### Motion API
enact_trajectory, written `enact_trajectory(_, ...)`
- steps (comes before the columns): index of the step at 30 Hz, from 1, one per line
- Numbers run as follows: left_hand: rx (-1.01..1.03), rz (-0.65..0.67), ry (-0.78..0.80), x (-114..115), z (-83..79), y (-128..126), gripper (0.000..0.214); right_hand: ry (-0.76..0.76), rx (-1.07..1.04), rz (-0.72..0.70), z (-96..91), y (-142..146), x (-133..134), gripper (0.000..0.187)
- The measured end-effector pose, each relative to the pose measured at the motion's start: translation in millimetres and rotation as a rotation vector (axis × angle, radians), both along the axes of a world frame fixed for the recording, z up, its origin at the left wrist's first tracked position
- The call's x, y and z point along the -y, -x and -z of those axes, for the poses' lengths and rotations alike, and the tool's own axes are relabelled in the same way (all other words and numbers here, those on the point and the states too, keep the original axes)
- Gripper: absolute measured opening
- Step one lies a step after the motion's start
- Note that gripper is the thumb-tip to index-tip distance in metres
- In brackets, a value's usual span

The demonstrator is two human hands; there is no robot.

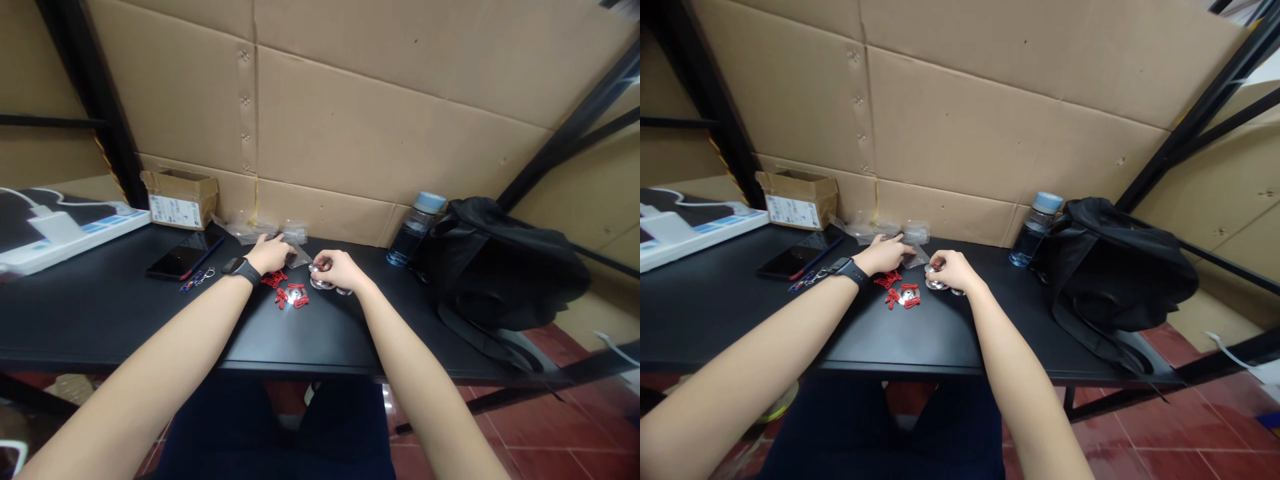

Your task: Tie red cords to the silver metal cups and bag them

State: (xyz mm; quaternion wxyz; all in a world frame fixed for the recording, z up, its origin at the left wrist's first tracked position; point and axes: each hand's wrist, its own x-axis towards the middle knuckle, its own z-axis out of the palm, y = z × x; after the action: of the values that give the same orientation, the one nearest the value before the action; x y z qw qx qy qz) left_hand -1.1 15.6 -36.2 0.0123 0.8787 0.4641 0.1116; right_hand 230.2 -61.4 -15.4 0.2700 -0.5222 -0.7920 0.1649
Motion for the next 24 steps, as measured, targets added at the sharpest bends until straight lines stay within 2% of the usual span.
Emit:
enact_trajectory(4, -0.003, 0.001, -0.035, 3, -3.3, -3, 0.03, 0.004, 0.001, 0.002, -0.6, 0, 0, 0.027)
enact_trajectory(8, -0.021, -0.015, -0.068, 9, -10.6, -4, 0.02, 0.006, -0.001, 0.001, -0.8, 0, 0, 0.026)
enact_trajectory(16, -0.01, -0.032, -0.135, 13, -14.1, -9, 0.021, 0.017, -0.002, 0.005, -0.3, 1, 0, 0.027)
enact_trajectory(24, 0.018, -0.025, -0.138, 13, -13.2, -11, 0.018, 0.006, 0.005, 0.003, 3.7, 1, -2, 0.026)
